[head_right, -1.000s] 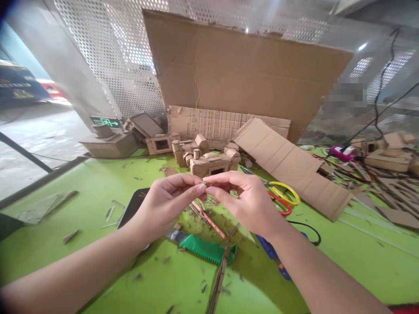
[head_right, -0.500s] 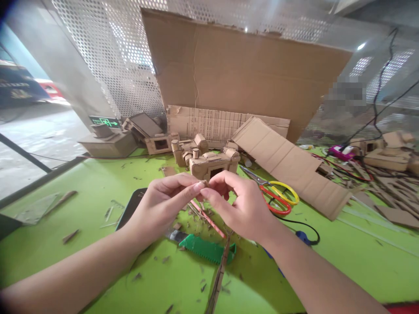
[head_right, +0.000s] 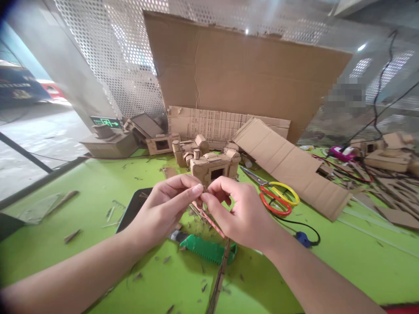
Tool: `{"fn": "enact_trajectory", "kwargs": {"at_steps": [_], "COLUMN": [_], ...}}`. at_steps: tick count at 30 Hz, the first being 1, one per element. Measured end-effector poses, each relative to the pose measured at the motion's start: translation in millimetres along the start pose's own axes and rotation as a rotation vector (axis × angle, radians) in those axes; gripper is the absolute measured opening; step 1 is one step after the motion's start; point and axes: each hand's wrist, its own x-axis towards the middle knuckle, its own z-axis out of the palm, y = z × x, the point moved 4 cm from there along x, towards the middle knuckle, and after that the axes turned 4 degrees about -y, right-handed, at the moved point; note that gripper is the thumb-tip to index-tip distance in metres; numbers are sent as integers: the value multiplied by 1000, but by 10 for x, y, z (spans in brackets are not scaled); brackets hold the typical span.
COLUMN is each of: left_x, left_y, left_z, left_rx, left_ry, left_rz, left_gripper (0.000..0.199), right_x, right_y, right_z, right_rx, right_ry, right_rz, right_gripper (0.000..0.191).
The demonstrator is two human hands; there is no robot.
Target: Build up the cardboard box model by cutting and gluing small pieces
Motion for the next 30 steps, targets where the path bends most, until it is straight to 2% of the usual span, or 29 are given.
{"fn": "enact_trajectory", "kwargs": {"at_steps": [4,11,16,21,26,30], "left_x": [14,23,26,24,28,33], "left_y": [-36,-40,-33,1,19,-9], "left_z": [1,28,-9,1,13,17], "left_rx": [-14,-12,70,86,146,150], "left_ry": [-10,-1,43,53,57,54], "left_rz": [-17,-49,-47,-35,-14,-31], "left_gripper": [20,23,22,24,25,25], "right_x": [-8,19,28,48,55,42], "right_y": [4,37,40,42,66,97], "right_z": [-3,-57,-50,-44,-43,-14], "right_rx": [-24,148,162,257,160,152], "right_ry": [6,6,-45,-91,-58,-54], "right_rz": [12,39,64,50,54,62], "right_gripper": [24,24,23,31,22,23]}}
